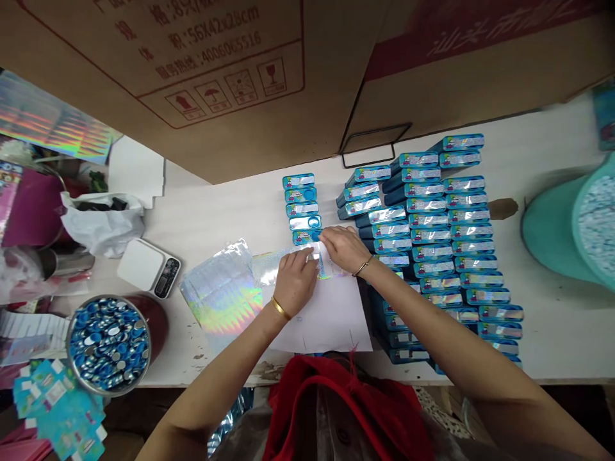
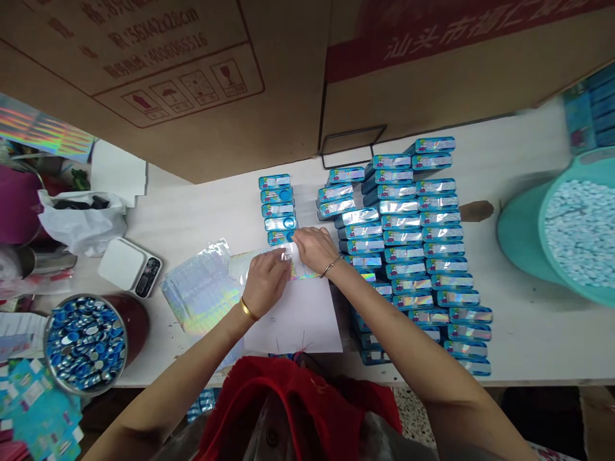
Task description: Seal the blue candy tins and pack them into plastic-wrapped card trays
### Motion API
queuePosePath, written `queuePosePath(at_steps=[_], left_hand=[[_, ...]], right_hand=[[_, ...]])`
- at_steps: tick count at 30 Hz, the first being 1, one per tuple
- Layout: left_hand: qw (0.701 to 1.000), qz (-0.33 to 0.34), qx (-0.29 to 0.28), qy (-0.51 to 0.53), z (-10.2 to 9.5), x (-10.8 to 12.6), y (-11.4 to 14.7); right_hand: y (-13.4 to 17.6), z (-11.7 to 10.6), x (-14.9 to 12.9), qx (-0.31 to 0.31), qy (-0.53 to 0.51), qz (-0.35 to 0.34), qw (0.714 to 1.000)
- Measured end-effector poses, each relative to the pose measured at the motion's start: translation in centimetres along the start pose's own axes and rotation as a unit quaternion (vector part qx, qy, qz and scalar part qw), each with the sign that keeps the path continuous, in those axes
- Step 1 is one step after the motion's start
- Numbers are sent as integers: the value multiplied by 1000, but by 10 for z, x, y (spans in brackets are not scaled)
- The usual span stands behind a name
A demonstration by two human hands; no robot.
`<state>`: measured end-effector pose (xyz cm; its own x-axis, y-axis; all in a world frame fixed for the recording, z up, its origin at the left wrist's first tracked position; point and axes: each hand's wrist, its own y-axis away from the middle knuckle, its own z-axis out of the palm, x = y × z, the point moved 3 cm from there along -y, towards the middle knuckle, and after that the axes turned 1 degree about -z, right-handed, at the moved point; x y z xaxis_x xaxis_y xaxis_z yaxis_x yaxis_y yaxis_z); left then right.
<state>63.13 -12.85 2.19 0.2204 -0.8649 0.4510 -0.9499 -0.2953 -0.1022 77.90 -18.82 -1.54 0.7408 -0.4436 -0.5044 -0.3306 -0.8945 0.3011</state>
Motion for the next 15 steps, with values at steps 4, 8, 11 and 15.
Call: queuePosePath(at_steps=[4,8,11,15], left_hand=[[983,30,42,177,-28,12,11],[954,-72,122,263,-41,-3,-5],[946,-96,86,297,-41,-10,-20],[943,-53,6,328,-55,-5,-26]], right_hand=[[0,3,2,21,36,-12,999],[2,0,-5,35,61,-23,997],[4,-5,-7,40,77,-28,996],[5,-5,-3,43,92,-42,994]])
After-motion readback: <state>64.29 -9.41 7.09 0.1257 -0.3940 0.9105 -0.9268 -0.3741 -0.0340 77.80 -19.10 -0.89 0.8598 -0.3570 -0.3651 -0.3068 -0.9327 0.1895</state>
